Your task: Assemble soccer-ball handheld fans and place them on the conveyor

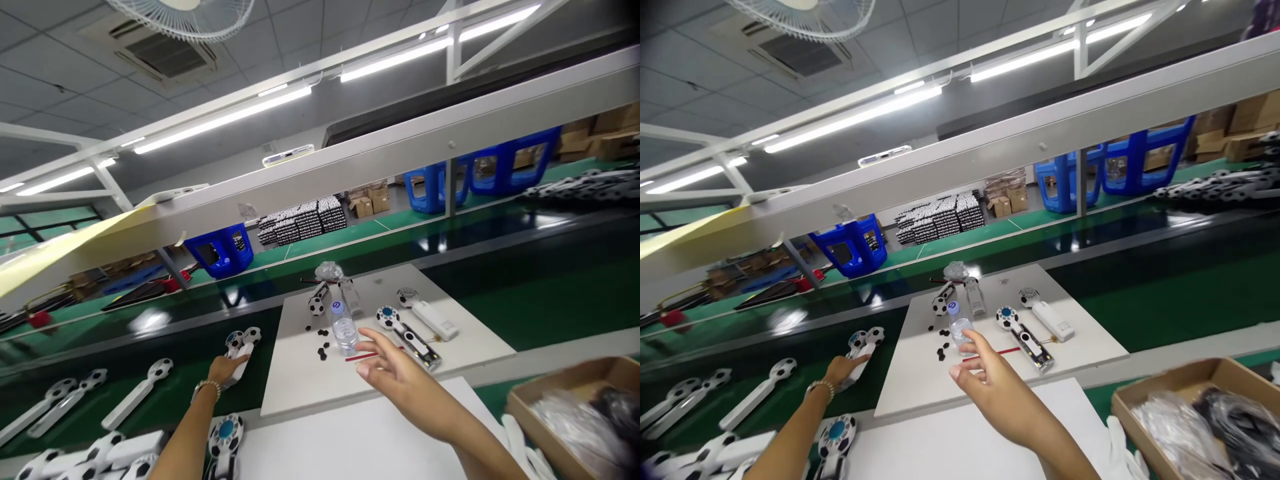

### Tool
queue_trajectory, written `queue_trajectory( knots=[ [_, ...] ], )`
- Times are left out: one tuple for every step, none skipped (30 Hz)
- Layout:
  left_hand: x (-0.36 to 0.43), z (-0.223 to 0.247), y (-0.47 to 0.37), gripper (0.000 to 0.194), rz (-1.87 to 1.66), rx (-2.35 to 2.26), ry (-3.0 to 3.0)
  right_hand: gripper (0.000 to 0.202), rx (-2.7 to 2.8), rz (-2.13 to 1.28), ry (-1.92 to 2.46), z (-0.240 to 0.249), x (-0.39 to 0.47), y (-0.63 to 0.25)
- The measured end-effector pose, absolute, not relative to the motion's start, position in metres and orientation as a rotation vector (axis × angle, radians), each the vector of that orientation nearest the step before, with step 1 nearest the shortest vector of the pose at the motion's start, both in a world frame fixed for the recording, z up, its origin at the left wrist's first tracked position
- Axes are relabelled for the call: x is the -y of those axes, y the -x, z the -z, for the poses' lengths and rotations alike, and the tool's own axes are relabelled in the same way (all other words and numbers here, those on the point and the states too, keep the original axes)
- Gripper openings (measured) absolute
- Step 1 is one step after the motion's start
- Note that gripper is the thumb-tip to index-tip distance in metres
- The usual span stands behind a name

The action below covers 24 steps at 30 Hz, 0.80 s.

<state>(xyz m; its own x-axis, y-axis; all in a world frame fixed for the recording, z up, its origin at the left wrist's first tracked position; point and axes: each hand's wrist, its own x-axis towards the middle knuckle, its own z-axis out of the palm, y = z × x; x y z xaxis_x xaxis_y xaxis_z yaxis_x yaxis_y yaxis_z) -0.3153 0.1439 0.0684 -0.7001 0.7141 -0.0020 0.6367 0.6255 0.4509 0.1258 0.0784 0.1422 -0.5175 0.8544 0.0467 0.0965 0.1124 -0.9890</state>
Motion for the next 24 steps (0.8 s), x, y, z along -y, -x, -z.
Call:
queue_trajectory(
  knots=[
    [-0.146, -0.071, 0.311, 0.029, -0.678, -2.639, -1.072, 0.065, 1.731, -1.464, 0.926, -0.142, -0.080, -0.125],
    [-0.149, -0.075, 0.305, 0.030, -0.730, -2.604, -1.014, 0.065, 1.729, -1.462, 0.920, -0.140, -0.081, -0.125],
    [-0.152, -0.079, 0.297, 0.032, -0.796, -2.561, -0.962, 0.065, 1.727, -1.464, 0.912, -0.139, -0.082, -0.124],
    [-0.155, -0.084, 0.287, 0.034, -0.880, -2.513, -0.930, 0.066, 1.722, -1.469, 0.901, -0.136, -0.084, -0.122],
    [-0.156, -0.090, 0.276, 0.036, -0.975, -2.453, -0.910, 0.065, 1.716, -1.477, 0.887, -0.133, -0.085, -0.120],
    [-0.156, -0.097, 0.262, 0.039, -1.076, -2.378, -0.905, 0.065, 1.707, -1.488, 0.865, -0.130, -0.087, -0.117],
    [-0.154, -0.104, 0.248, 0.042, -1.180, -2.286, -0.915, 0.064, 1.690, -1.503, 0.838, -0.126, -0.090, -0.114],
    [-0.150, -0.112, 0.231, 0.045, -1.279, -2.177, -0.941, 0.062, 1.663, -1.520, 0.807, -0.123, -0.092, -0.111],
    [-0.143, -0.120, 0.214, 0.047, -1.366, -2.051, -0.982, 0.061, 1.624, -1.542, 0.776, -0.120, -0.094, -0.107],
    [-0.135, -0.127, 0.195, 0.048, -1.437, -1.916, -1.028, 0.062, 1.564, -1.564, 0.750, -0.118, -0.096, -0.103],
    [-0.125, -0.134, 0.175, 0.050, -1.477, -1.780, -1.080, 0.064, 1.479, -1.583, 0.735, -0.117, -0.097, -0.098],
    [-0.114, -0.140, 0.154, 0.050, -1.488, -1.668, -1.114, 0.067, 1.374, -1.595, 0.734, -0.116, -0.098, -0.094],
    [-0.102, -0.144, 0.134, 0.051, -1.478, -1.573, -1.141, 0.070, 1.258, -1.604, 0.738, -0.117, -0.098, -0.091],
    [-0.091, -0.148, 0.114, 0.051, -1.449, -1.490, -1.160, 0.073, 1.153, -1.616, 0.728, -0.118, -0.098, -0.088],
    [-0.081, -0.150, 0.095, 0.051, -1.403, -1.391, -1.174, 0.073, 1.071, -1.638, 0.692, -0.120, -0.097, -0.086],
    [-0.072, -0.151, 0.078, 0.049, -1.356, -1.268, -1.177, 0.070, 1.015, -1.666, 0.632, -0.122, -0.096, -0.085],
    [-0.064, -0.150, 0.062, 0.047, -1.310, -1.164, -1.177, 0.064, 0.969, -1.688, 0.558, -0.124, -0.095, -0.085],
    [-0.058, -0.149, 0.049, 0.044, -1.279, -1.065, -1.162, 0.057, 0.911, -1.694, 0.492, -0.126, -0.095, -0.086],
    [-0.054, -0.147, 0.039, 0.040, -1.271, -0.981, -1.132, 0.049, 0.838, -1.692, 0.451, -0.129, -0.095, -0.088],
    [-0.051, -0.145, 0.031, 0.036, -1.281, -0.914, -1.087, 0.041, 0.755, -1.692, 0.438, -0.131, -0.096, -0.092],
    [-0.049, -0.142, 0.025, 0.033, -1.305, -0.853, -1.028, 0.034, 0.672, -1.702, 0.444, -0.133, -0.097, -0.096],
    [-0.049, -0.140, 0.021, 0.030, -1.333, -0.791, -0.965, 0.028, 0.604, -1.734, 0.449, -0.135, -0.099, -0.101],
    [-0.049, -0.139, 0.020, 0.028, -1.365, -0.731, -0.903, 0.023, 0.560, -1.787, 0.440, -0.137, -0.101, -0.106],
    [-0.049, -0.139, 0.019, 0.027, -1.398, -0.678, -0.848, 0.020, 0.539, -1.843, 0.414, -0.139, -0.102, -0.112]
  ],
)
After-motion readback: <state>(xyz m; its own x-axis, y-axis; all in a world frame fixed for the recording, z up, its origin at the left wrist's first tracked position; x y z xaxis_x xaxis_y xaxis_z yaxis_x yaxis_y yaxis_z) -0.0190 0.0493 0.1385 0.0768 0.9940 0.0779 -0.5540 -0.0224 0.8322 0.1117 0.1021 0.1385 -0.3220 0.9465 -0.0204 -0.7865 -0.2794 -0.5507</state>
